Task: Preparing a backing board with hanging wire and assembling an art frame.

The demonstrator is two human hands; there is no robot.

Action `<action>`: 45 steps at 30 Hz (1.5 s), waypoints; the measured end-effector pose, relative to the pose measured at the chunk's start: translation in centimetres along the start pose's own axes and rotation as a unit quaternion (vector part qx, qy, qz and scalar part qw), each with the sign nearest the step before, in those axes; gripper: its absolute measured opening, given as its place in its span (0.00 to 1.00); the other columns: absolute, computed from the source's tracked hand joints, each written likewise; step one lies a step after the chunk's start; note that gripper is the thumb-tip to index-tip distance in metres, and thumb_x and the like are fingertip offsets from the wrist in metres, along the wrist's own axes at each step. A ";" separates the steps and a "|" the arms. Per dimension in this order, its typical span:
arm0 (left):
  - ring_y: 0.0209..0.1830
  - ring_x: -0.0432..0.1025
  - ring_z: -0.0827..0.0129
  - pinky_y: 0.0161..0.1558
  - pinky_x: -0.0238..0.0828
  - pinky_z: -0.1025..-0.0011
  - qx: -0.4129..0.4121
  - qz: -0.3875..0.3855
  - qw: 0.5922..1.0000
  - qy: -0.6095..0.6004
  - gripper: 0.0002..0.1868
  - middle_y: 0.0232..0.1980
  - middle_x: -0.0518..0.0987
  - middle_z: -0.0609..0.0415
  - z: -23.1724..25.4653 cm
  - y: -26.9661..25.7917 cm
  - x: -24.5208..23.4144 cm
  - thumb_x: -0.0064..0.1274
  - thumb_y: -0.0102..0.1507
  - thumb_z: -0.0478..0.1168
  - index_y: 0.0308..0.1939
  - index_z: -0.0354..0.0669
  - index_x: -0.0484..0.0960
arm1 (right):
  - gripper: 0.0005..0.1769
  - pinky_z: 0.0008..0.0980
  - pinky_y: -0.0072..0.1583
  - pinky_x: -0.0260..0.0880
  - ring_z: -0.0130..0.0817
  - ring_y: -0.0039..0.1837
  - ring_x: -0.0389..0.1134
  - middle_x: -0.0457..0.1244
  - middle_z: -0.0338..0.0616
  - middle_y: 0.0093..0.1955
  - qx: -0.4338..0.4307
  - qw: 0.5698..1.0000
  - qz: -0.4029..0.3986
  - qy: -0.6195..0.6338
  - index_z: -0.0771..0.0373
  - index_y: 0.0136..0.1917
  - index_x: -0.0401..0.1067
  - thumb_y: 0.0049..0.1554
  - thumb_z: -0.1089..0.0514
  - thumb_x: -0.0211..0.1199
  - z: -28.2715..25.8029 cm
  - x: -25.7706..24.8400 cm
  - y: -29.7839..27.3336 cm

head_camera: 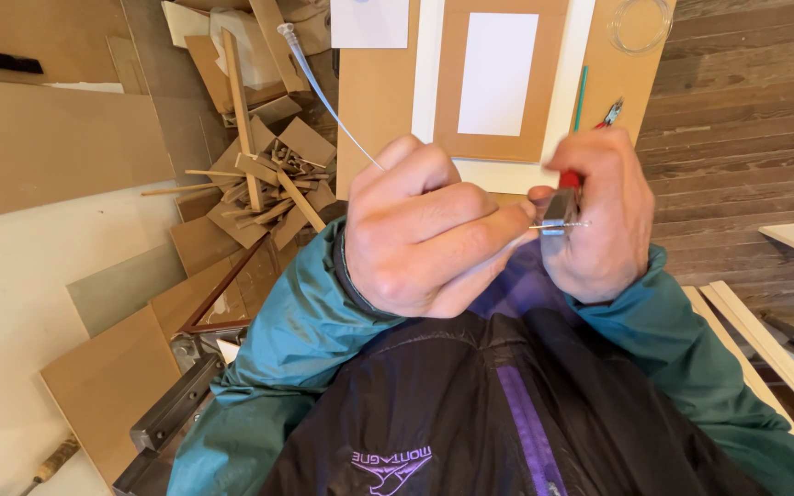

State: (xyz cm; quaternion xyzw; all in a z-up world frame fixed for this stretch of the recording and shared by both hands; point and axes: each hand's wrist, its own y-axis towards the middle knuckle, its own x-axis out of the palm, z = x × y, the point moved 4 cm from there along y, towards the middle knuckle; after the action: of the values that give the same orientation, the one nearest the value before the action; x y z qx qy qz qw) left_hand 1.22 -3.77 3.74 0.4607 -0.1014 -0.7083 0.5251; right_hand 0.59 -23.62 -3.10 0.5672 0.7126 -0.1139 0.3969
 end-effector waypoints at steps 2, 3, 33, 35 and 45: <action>0.34 0.67 0.67 0.38 0.60 0.67 0.000 0.009 1.000 0.009 0.14 0.36 0.77 0.60 0.2 -0.1 -0.2 0.66 0.58 0.35 0.47 0.37 0.84 | 0.12 0.40 0.54 0.68 0.48 0.54 0.66 0.60 0.52 0.55 -0.002 1.000 -0.004 0.015 0.66 0.59 0.63 0.67 0.66 0.65 -0.4 0.0 0.5; 0.37 0.67 0.67 0.41 0.62 0.67 0.020 0.023 0.997 0.067 0.13 0.38 0.78 0.60 0.4 -0.3 -0.5 0.66 0.59 0.34 0.47 0.38 0.84 | 0.16 0.40 0.53 0.68 0.48 0.53 0.64 0.58 0.56 0.59 0.043 0.998 -0.026 0.043 0.68 0.62 0.62 0.63 0.68 0.62 -0.3 0.3 0.8; 0.44 0.69 0.62 0.47 0.62 0.63 -0.044 0.029 0.995 0.087 0.14 0.41 0.79 0.59 -2.1 -2.3 1.0 0.69 0.59 0.36 0.48 0.39 0.86 | 0.21 0.41 0.59 0.65 0.48 0.57 0.64 0.60 0.50 0.59 0.019 0.998 -0.017 -0.059 0.63 0.62 0.67 0.60 0.69 0.72 1.6 1.3 0.6; 0.44 0.70 0.63 0.47 0.61 0.63 -0.072 0.030 0.995 0.055 0.13 0.41 0.79 0.59 -2.4 -2.3 1.1 0.71 0.61 0.36 0.48 0.41 0.86 | 0.21 0.41 0.59 0.64 0.47 0.58 0.64 0.60 0.50 0.59 0.015 0.998 -0.016 -0.064 0.63 0.62 0.67 0.59 0.69 0.72 1.9 1.3 0.5; 0.44 0.70 0.63 0.46 0.62 0.67 -0.129 0.021 0.991 -0.041 0.08 0.41 0.81 0.59 -3.5 -2.1 1.3 0.67 0.62 0.35 0.44 0.42 0.86 | 0.19 0.41 0.57 0.62 0.47 0.56 0.63 0.59 0.49 0.57 0.020 0.996 -0.020 -0.079 0.62 0.59 0.68 0.57 0.72 0.68 2.8 1.4 0.7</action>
State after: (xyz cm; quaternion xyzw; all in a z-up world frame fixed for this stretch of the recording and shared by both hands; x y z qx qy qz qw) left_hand 2.53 -2.78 -0.21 0.3574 -0.0404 -0.7228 0.5900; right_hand 2.42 -24.12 -5.71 0.5497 0.6881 -0.1803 0.4381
